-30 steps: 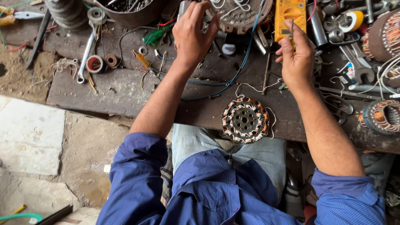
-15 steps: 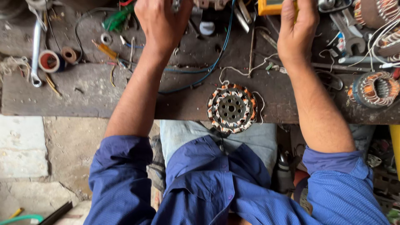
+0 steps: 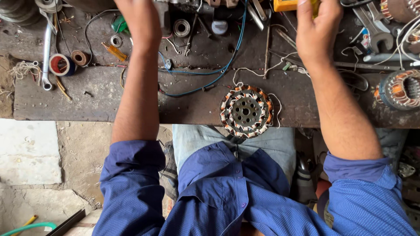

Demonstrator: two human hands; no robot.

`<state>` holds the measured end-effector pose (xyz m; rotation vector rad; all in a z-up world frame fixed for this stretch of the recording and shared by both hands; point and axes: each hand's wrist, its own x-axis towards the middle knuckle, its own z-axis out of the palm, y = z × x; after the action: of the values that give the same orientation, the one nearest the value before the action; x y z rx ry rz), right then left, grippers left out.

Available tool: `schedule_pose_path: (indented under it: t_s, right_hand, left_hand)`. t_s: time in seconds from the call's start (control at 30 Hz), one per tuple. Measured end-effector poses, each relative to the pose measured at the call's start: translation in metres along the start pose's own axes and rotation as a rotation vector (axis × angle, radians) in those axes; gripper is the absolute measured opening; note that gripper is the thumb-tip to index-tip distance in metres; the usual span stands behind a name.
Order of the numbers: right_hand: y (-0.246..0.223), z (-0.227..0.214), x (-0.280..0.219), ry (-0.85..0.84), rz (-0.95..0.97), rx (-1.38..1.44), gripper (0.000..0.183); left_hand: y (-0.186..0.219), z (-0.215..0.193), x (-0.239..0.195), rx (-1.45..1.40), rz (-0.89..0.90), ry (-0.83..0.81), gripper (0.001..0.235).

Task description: The person uses a screwdriver to adjust and secure copper windings on a circular stator core. They repeatedly probe the slots and manipulate the wires to ensure proper seating.

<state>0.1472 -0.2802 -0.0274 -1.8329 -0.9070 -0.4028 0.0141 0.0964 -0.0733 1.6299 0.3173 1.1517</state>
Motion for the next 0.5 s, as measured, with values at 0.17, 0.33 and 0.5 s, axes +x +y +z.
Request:
schedule_pose_path:
  t_s: [0.17,0.33,0.5]
  right_hand:
    - [-0.017,-0.007,-0.005,0.164,-0.16,0.327,0.026]
    - [-0.029,-0.01,-0.003,0.101,-0.087,0.413,0.032]
    - [-0.039,-0.004,0.002,-0.103,-0.115,0.228,0.02]
  left_hand:
    - [-0.008,-0.015,0.002,-0.226,-0.197,-0.112,0.033]
    - [0.034,0.017,-0.017,-0.345,-0.083,-0.392,0.032]
    - [0.114,0.051,-0.041,0.07,0.298,-0.802,0.038]
